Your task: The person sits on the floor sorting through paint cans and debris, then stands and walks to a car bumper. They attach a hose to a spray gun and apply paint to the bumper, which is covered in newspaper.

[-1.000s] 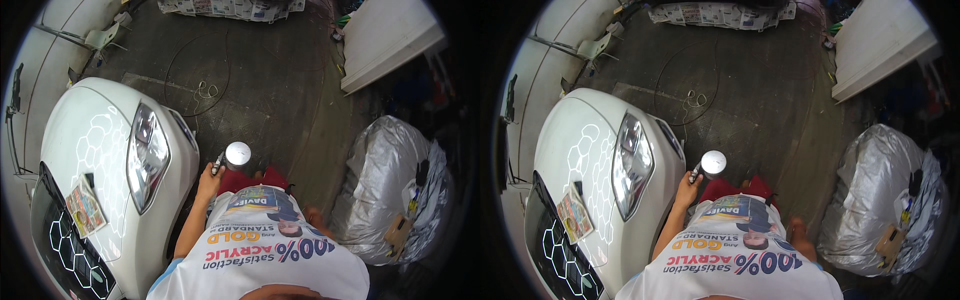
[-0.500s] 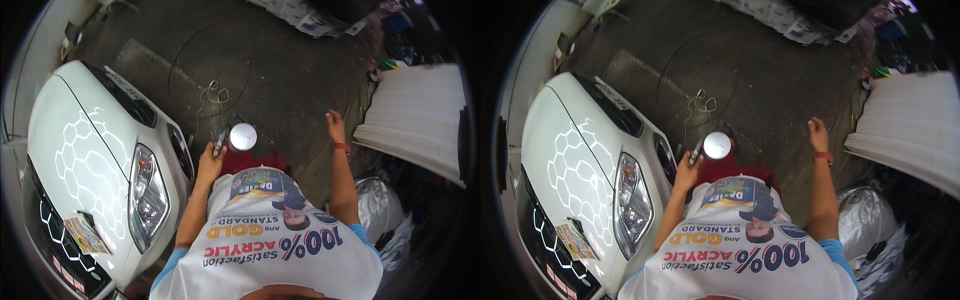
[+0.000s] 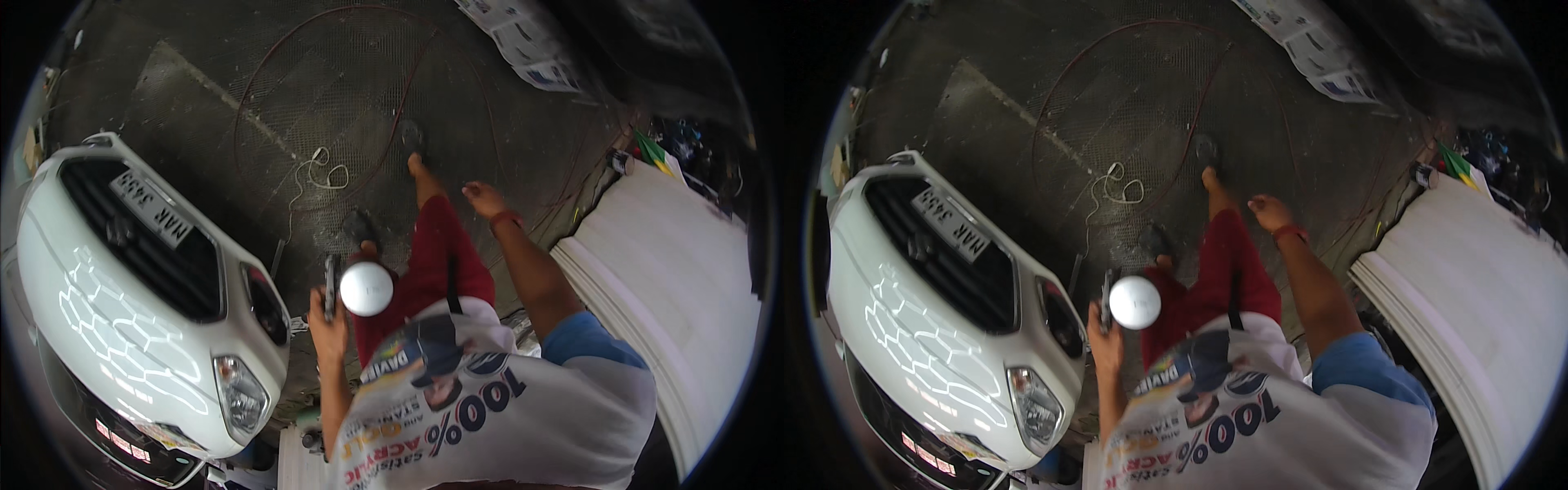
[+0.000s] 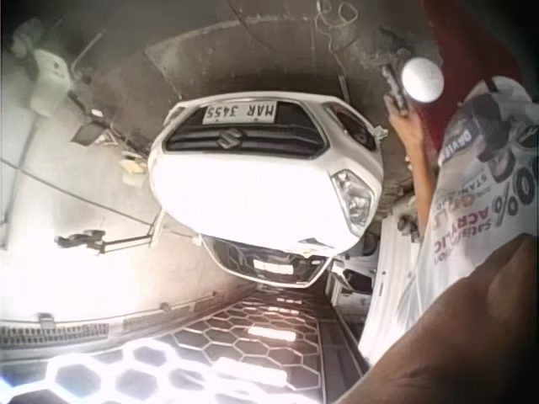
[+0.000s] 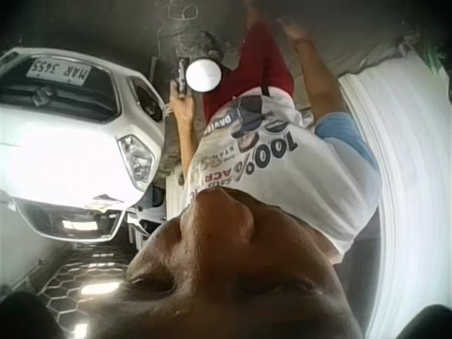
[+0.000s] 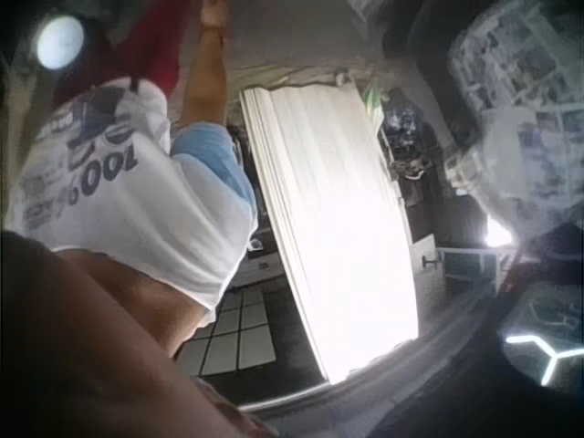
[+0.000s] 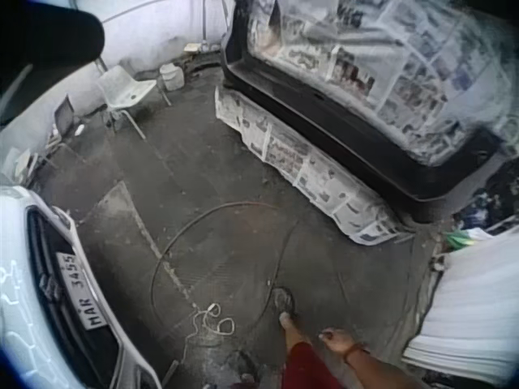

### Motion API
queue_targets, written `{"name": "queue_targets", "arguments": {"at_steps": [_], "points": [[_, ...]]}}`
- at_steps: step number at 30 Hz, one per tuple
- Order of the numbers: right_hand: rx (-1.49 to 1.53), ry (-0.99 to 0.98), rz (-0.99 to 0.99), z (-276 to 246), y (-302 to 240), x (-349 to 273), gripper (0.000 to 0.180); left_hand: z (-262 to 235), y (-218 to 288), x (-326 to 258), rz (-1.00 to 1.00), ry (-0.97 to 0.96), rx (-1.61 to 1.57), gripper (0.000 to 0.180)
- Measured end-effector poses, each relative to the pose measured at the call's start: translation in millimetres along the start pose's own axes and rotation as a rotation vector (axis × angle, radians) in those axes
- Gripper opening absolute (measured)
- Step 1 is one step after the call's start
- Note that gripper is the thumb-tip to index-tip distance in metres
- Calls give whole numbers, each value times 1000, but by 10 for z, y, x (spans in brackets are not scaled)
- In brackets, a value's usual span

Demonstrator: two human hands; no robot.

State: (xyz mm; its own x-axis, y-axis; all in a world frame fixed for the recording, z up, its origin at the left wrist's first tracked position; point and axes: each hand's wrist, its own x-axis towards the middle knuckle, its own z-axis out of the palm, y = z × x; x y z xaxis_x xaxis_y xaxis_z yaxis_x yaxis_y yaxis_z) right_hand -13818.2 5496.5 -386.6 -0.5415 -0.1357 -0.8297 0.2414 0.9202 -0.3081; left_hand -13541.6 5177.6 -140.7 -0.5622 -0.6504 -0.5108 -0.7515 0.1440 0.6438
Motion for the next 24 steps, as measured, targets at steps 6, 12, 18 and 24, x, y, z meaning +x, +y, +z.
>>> {"name": "queue_targets", "arguments": {"at_steps": [6,12,18,24], "points": [[-337,-105,10,-15,-310,3164,69,955,46,599,-338,-16,10,21],[-188,-21,39,54,-1244,5181,79,1790,215,1192,-522,-103,-91,28],[251,66,96,497,-1406,6458,96,2269,210,1364,-609,-222,-19,31],[535,-19,295,879,-1818,6427,93,2362,299,1285,-727,-219,74,34]]}}
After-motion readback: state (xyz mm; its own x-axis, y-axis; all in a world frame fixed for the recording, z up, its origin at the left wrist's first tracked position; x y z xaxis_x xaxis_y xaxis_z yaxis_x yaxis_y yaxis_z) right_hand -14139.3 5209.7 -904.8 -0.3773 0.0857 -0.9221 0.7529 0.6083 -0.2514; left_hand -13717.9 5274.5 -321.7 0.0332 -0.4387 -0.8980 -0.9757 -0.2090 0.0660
